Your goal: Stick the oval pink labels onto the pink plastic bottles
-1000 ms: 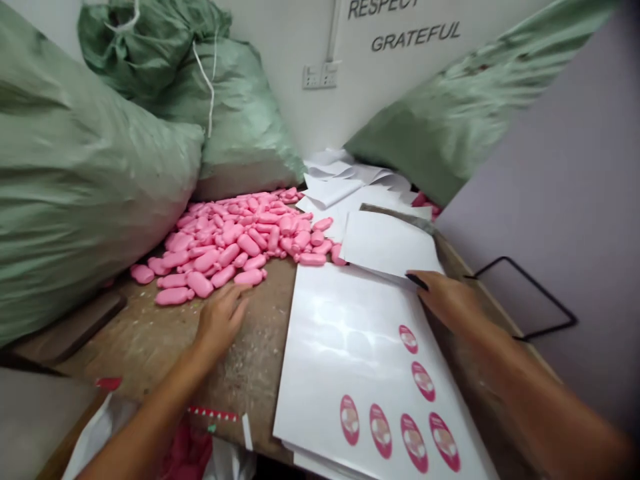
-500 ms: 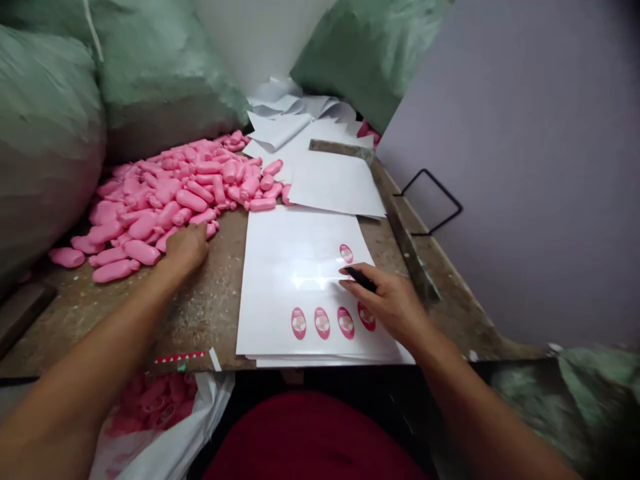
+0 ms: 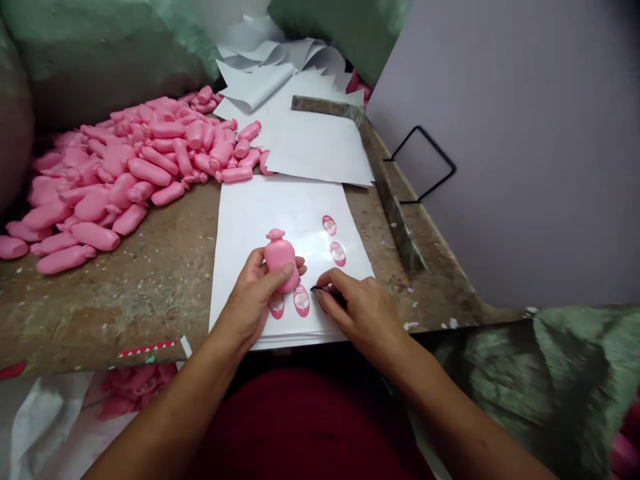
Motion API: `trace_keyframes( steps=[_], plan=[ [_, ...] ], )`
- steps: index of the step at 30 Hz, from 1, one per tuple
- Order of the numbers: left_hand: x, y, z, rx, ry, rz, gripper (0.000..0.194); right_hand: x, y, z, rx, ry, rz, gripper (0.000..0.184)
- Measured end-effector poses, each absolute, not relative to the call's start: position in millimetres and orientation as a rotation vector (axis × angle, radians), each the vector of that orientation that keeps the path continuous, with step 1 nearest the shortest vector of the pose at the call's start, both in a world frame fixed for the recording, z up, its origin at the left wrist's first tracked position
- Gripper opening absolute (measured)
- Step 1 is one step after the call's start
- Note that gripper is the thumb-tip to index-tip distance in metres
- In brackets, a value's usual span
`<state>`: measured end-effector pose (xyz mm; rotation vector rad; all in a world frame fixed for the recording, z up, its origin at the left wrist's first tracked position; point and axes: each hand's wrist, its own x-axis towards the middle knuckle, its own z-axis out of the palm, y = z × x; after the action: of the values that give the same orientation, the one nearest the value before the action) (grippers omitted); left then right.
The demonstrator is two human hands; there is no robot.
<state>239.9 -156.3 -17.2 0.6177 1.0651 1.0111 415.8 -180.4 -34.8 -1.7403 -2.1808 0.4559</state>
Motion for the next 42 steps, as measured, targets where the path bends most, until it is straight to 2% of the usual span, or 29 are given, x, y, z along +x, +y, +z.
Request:
trace_keyframes(
  steps=[13, 21, 25, 29, 42],
  plan=[
    [243.3, -152.2, -26.1, 0.428, 1.072, 1.045, 0.035, 407.9, -179.6, -33.2, -1.703, -2.279, 0.307, 0.016],
    [243.3, -152.6, -26.4, 0.468, 1.078, 1.016, 0.040, 401.4, -178.4, -31.9, -1.756, -2.211, 0.279, 0.013],
    [243.3, -151.0, -27.3, 0.422, 1.055, 1.052, 0.032, 404.3, -175.7, -29.8, -1.696, -2.188, 0.466, 0.012],
    [242.8, -149.0, -27.4, 0.342, 1.041, 1.069, 0.024, 407.3, -176.4, -31.7, -1.700, -2.174, 0.371, 0.014],
    [242.6, -149.9, -27.9, 0.382, 1.031, 1.063, 0.032, 404.7, -173.5, -36.7, -1.692, -2.248, 0.295, 0.016]
  ],
)
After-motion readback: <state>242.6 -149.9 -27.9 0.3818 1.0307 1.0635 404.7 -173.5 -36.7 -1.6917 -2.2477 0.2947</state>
